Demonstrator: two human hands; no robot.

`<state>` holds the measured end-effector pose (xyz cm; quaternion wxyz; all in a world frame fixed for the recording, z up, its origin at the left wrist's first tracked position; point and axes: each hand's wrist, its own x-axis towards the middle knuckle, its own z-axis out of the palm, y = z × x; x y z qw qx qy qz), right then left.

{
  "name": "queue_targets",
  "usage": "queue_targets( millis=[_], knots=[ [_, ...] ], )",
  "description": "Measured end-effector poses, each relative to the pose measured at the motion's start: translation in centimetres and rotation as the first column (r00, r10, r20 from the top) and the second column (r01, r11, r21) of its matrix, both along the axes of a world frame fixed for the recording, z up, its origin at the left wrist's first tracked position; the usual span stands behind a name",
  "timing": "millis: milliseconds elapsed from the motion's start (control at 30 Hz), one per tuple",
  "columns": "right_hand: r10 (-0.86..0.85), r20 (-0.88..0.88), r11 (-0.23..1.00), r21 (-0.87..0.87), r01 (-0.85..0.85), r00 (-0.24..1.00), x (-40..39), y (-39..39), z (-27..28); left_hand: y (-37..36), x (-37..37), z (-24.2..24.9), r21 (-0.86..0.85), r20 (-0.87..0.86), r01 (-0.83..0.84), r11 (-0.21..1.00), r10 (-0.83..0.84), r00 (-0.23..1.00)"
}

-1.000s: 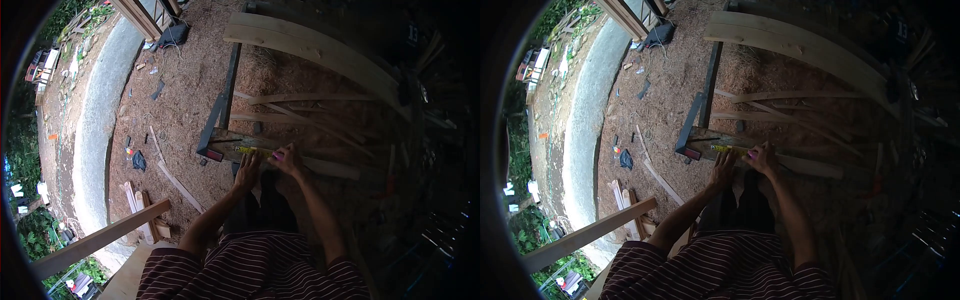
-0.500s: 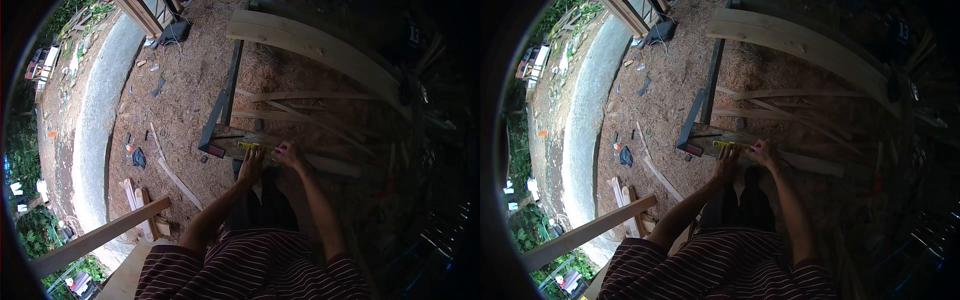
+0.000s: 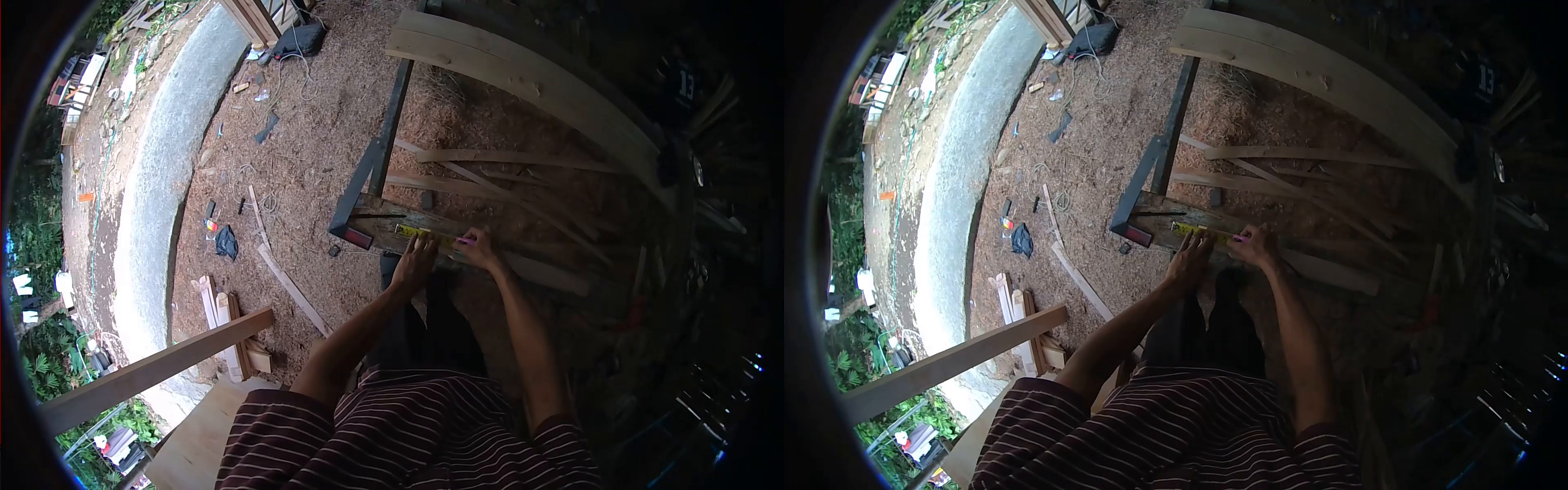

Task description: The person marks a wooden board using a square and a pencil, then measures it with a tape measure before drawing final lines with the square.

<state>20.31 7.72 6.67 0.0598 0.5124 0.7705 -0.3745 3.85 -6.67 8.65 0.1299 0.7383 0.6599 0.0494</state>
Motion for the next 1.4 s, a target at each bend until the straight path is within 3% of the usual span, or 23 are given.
queue_targets(
  millis=[233,300,467,633,700,867,933,1000,1133,1267,1333,1400],
  knots=[
    [0.003,0.001,0.998,0.066,-0.003,1.000,0.0,0.0,0.1,-0.1,0.1,0.3,-0.024,-0.049,0.013,1.000,-0.014,0.999],
    [0.014,-0.053,0.995,-0.095,-0.019,0.999,0.0,0.5,0.3,-0.2,-0.1,0.4,-0.026,-0.036,0.015,1.000,-0.016,0.999],
    [0.010,-0.109,0.997,-0.076,-0.019,0.994,0.3,0.1,3.1,-0.3,-0.1,-0.2,0.029,-0.039,0.008,1.000,-0.007,0.999],
    [-0.002,-0.200,1.000,-0.005,0.002,0.980,1.2,-0.3,1.4,-0.1,-0.1,0.0,0.003,0.098,-0.019,1.000,0.019,0.995],
    [-0.051,-0.242,0.994,-0.111,0.024,0.969,1.3,-0.2,1.6,-0.1,-0.3,0.1,0.021,0.109,-0.013,1.000,0.011,0.994],
    [-0.079,-0.260,0.989,-0.139,0.044,0.962,1.0,-0.6,2.7,0.0,-0.7,0.4,0.064,0.114,0.017,0.998,-0.024,0.993],
    [-0.083,-0.274,0.990,-0.130,0.049,0.958,1.0,-0.6,2.8,0.2,-0.9,1.1,0.009,0.244,-0.033,0.999,0.029,0.969],
    [-0.055,-0.317,0.998,-0.044,0.043,0.947,0.9,-0.9,3.0,0.3,-1.0,1.3,0.013,0.279,-0.034,0.999,0.029,0.960],
    [-0.059,-0.269,0.996,-0.075,0.040,0.961,1.1,-0.8,3.0,0.4,-1.1,1.5,-0.039,0.360,-0.053,0.998,0.064,0.931],
    [-0.102,-0.286,0.993,-0.084,0.081,0.953,1.2,-0.8,3.5,0.1,-1.0,0.9,-0.016,0.330,-0.058,0.998,0.060,0.942],
    [-0.113,-0.282,0.993,-0.076,0.095,0.953,1.2,-0.8,3.8,0.0,-0.8,0.0,-0.010,0.161,-0.013,1.000,0.015,0.987],
    [-0.099,-0.287,0.992,-0.100,0.073,0.953,1.1,-0.7,3.9,0.0,-0.7,-0.5,-0.045,0.144,-0.005,0.999,0.011,0.989]
  ],
)
